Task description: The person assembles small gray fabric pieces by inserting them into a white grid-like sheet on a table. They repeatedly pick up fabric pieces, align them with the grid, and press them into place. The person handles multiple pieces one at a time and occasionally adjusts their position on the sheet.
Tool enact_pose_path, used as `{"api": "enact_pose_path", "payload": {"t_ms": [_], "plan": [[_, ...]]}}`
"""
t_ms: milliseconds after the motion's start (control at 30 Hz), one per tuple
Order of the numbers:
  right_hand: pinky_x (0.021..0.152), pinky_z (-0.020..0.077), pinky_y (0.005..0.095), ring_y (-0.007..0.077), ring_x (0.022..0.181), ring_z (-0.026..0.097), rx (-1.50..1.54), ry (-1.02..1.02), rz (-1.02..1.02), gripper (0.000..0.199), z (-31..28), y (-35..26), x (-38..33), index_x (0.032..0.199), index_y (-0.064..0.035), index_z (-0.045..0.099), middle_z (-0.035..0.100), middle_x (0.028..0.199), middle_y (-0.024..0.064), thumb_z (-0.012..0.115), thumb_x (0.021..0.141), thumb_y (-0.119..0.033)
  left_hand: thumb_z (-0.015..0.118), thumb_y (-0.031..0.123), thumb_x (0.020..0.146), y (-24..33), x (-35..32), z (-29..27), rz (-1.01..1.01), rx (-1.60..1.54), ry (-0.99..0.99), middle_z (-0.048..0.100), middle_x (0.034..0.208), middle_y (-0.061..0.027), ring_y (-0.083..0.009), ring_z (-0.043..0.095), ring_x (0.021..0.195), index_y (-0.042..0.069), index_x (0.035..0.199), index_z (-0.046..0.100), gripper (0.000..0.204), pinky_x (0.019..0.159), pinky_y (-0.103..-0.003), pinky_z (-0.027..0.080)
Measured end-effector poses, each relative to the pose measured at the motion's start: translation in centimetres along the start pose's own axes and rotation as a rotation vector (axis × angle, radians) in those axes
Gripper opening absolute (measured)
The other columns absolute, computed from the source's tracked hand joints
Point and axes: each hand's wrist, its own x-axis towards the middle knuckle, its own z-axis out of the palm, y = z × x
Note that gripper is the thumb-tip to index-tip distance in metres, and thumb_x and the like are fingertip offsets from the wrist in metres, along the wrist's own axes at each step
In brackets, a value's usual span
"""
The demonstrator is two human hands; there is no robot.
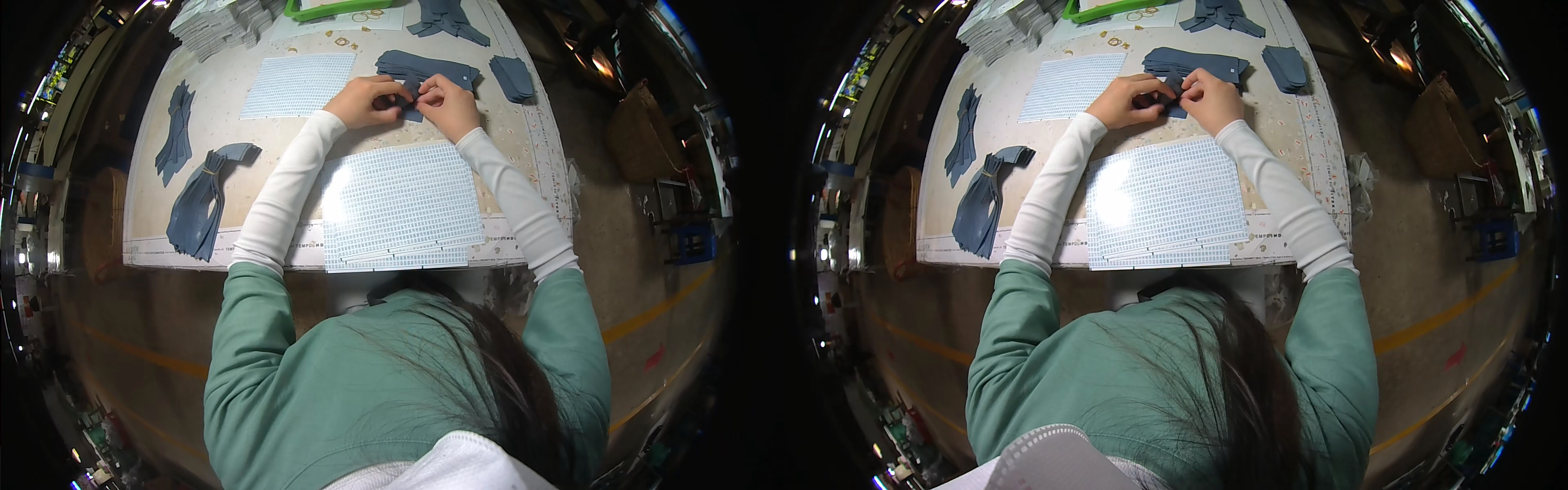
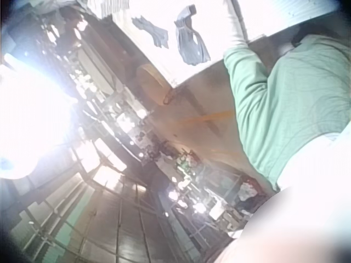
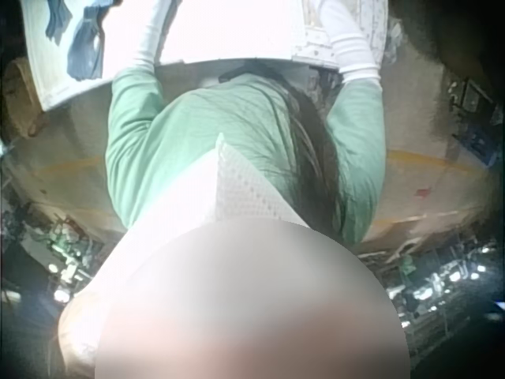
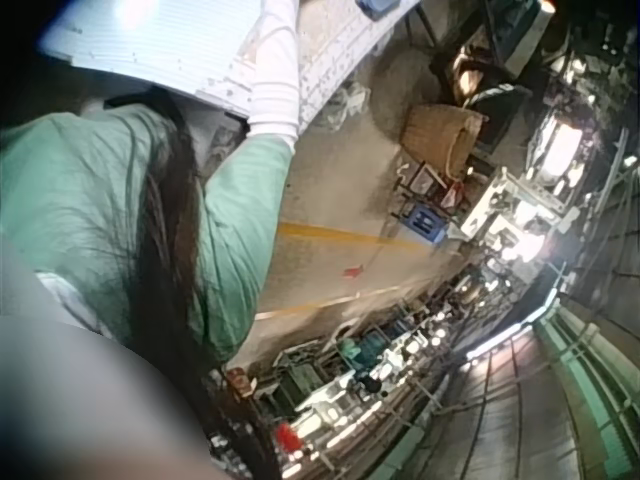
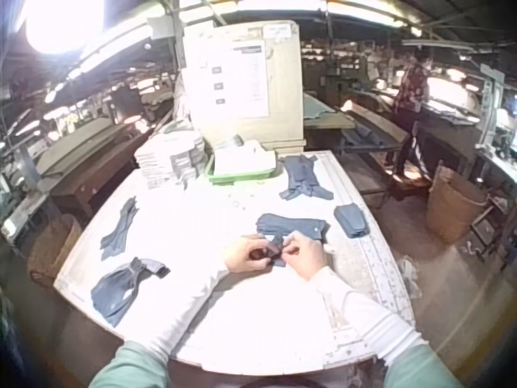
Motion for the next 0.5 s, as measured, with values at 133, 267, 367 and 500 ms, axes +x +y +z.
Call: {"api": "enact_pose_path", "payload": {"t_ms": [133,267,367,500], "plan": [[0.075,0.0534,0.0349,0.0216,0.088,0.062,-0.249,0.032,-0.122,0.025,-0.4,-0.1,-0.1,0.094,-0.0122,0.063,0.067,0.084,0.0006,0.072,0.071,-0.007,0.071,0.020,0.077,0.0,-0.1,0.1,0.017,0.023,-0.026,0.064,0.085,-0.0078,-0.0209,0.065,0.078,0.014,0.108,0.062,0.033,0.075,-0.031,0.055],[0.085,0.0520,0.0355,0.0221,0.103,0.056,-0.290,0.143,-0.318,0.033,-1.0,-0.1,-0.2,0.103,-0.0148,0.065,0.059,0.107,0.0019,0.071,0.071,-0.006,0.076,0.019,0.075,0.1,-0.3,0.1,-0.162,-0.154,0.014,0.065,0.098,-0.0095,-0.0195,0.065,0.083,0.011,0.111,0.061,0.040,0.076,-0.031,0.056],[0.090,0.0502,0.0360,0.0225,0.110,0.051,-0.258,-0.019,-0.329,0.038,-1.1,-0.4,-0.2,0.108,-0.0154,0.065,0.050,0.118,0.0033,0.072,0.072,-0.007,0.078,0.021,0.075,0.4,-0.6,0.2,-0.215,-0.282,0.050,0.066,0.096,-0.0094,-0.0195,0.065,0.083,0.011,0.114,0.060,0.045,0.076,-0.031,0.055],[0.085,0.0497,0.0345,0.0249,0.099,0.057,-0.157,-0.009,-0.317,0.021,-1.9,-0.2,0.8,0.094,-0.0107,0.069,0.063,0.096,0.0031,0.073,0.073,-0.011,0.076,0.021,0.078,0.0,0.1,-0.6,-0.017,0.039,0.081,0.069,0.090,-0.0086,-0.0197,0.066,0.075,0.010,0.115,0.062,0.041,0.074,-0.030,0.054]]}}
